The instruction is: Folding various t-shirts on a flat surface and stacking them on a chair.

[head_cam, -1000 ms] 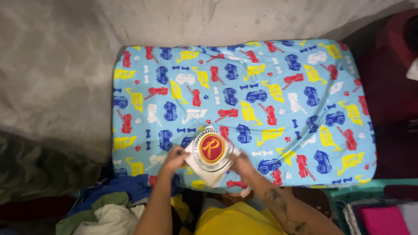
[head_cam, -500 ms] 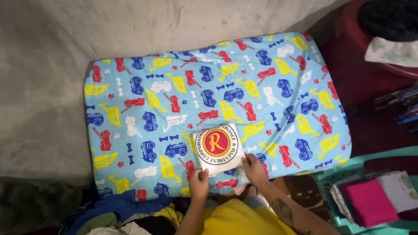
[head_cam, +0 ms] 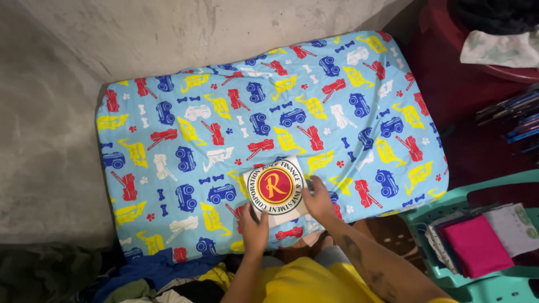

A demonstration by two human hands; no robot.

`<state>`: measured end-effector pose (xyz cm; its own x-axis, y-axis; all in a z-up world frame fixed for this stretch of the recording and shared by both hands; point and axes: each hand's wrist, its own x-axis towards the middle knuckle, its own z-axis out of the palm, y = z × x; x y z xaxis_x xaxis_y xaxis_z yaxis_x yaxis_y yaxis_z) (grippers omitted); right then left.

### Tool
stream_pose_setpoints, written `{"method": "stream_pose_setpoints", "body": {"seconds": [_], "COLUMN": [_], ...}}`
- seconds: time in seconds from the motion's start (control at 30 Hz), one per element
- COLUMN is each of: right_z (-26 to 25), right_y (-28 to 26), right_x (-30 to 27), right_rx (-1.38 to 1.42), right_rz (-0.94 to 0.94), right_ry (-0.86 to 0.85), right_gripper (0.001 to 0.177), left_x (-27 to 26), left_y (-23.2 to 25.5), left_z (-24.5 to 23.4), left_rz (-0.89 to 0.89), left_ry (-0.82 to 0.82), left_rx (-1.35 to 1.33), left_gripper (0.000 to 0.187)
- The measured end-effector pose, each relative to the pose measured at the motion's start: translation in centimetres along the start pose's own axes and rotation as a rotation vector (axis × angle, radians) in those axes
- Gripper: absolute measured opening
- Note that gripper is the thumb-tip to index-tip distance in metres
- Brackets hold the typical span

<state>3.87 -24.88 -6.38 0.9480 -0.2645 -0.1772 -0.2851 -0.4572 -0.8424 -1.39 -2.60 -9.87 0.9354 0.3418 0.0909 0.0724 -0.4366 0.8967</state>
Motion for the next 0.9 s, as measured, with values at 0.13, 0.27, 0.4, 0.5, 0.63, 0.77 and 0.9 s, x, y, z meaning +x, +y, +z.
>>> {"method": "stream_pose_setpoints", "body": {"seconds": [0.13,0.27,0.4,0.5,0.63,0.77,0.9], "right_z": [1.8,2.4,-0.8,-2.4,-9.6,-18.9,-28.7], "right_y": [-4.6,-2.8,-3.1,0.0,-0.2,5.1,14.0], "right_x": [1.0,2.2,1.5,1.3,0.0,-0.7,-1.8], "right_rx": [-0.217,-0.141,0.027,0.151,0.239,0.285,0.538], "right_rz": [0.136,0.359,0.360,0.158,0.285,0.242,0.220], "right_ry": [0.009,-0.125,-0.279,-0.189,-0.046,0.217,0.464], "right_gripper": [0.078,0.081,0.076,0.068,0.056,0.047,0.044], "left_x": [2.8,3.8,3.9,3.0,1.0,-2.0,-7.5], "left_y": [2.0,-0.3,-0.4,2.6,7.7,14.2,20.0], "left_z": [2.3,4.5,4.6,5.8,10.9,19.8,30.7], "left_rz": [-0.215,-0.591,-0.677,-0.528,-0.310,-0.294,-0.139], "left_ry": [-0.062,-0.018,-0.167,-0.150,-0.143,-0.280,-0.477], "left_rx": [-0.052,-0.172,-0.152,-0.124,-0.035,0.007,0.030], "left_gripper": [0.044,0.056,0.065,0.061,0.058,0.055,0.052]}}
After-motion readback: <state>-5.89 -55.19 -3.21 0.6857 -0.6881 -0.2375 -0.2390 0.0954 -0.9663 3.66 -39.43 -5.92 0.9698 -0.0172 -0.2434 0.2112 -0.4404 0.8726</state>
